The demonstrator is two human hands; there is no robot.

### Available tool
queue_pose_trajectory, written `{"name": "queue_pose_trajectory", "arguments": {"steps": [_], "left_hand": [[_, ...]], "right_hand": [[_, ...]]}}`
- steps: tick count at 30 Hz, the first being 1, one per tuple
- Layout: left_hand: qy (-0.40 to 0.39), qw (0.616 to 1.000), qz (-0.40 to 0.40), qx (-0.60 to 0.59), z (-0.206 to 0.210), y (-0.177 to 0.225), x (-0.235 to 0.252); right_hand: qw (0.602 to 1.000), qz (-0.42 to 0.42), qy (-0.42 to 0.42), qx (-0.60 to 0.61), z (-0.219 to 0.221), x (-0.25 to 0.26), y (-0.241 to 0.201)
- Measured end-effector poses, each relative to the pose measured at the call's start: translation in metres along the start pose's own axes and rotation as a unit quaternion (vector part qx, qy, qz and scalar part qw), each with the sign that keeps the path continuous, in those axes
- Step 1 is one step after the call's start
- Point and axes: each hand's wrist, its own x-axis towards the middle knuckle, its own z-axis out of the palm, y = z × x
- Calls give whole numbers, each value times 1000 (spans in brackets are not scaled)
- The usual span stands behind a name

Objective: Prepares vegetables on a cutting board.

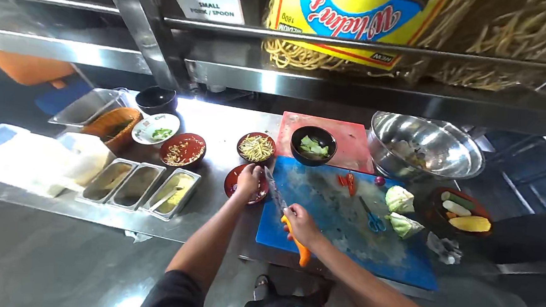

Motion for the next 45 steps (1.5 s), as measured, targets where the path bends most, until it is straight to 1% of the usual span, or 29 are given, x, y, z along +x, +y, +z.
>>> {"name": "queue_pose_trajectory", "arguments": {"steps": [1, 3, 5, 6, 8, 9, 11, 13, 16, 19, 22, 24, 27, 28, 30, 32, 33, 34, 35, 37, 38, 39, 42, 44, 45], "left_hand": [[-16, 1000, -6, 3, -11, -7, 7], [-19, 998, 11, 55, -28, -10, 6], [-28, 989, 74, 124, -31, -5, -12], [-46, 980, 113, 156, -24, -2, -25], [-119, 952, 177, 220, 8, -2, -53], [-157, 940, 194, 232, 29, -4, -67], [-215, 928, 198, 233, 68, -8, -82], [-231, 925, 191, 234, 94, -7, -86], [-220, 930, 164, 244, 107, 2, -87], [-206, 932, 161, 249, 107, -2, -91], [-179, 944, 158, 230, 100, -8, -92], [-136, 956, 156, 206, 83, -8, -90], [-39, 962, 183, 199, 45, -2, -79], [-9, 962, 177, 209, 32, 0, -72], [36, 961, 136, 239, 9, 3, -58], [26, 956, 84, 280, -7, 1, -52], [17, 951, 86, 297, -10, 1, -56], [3, 943, 120, 309, -9, 2, -64], [-18, 931, 171, 321, -6, 2, -75], [-47, 899, 261, 348, 4, -6, -95], [-52, 890, 274, 361, 8, -12, -99], [-52, 887, 265, 374, 9, -19, -97], [-57, 896, 173, 405, -5, -35, -72], [-64, 894, 123, 427, -19, -30, -56], [-61, 890, 117, 436, -23, -22, -49]], "right_hand": [[1000, -6, 13, -25, -10, 0, 16], [998, 6, 41, -56, -35, -2, 63], [996, 30, 72, -35, -55, -18, 115], [995, 40, 86, -7, -64, -32, 136], [991, 55, 102, 62, -78, -63, 168], [988, 64, 103, 97, -84, -77, 178], [981, 85, 86, 149, -89, -95, 192], [979, 96, 60, 169, -87, -100, 196], [985, 100, 20, 142, -76, -90, 186], [990, 108, -20, 92, -63, -72, 172], [991, 95, -49, 81, -56, -56, 154], [992, 74, -79, 60, -59, -45, 131], [991, 32, -122, 35, -64, -28, 80], [991, 25, -131, 35, -63, -21, 64], [988, 31, -145, 39, -59, -5, 36], [987, 49, -146, 37, -54, 6, 15], [987, 57, -145, 35, -51, 10, 6], [987, 64, -144, 33, -50, 13, -1], [987, 71, -144, 34, -49, 16, -7], [983, 82, -153, 50, -48, 19, -14], [982, 85, -161, 59, -50, 19, -16], [979, 86, -169, 70, -53, 18, -18], [973, 87, -199, 75, -71, 3, -12], [975, 63, -204, 62, -89, -11, 6], [977, 46, -197, 66, -99, -18, 19]]}}
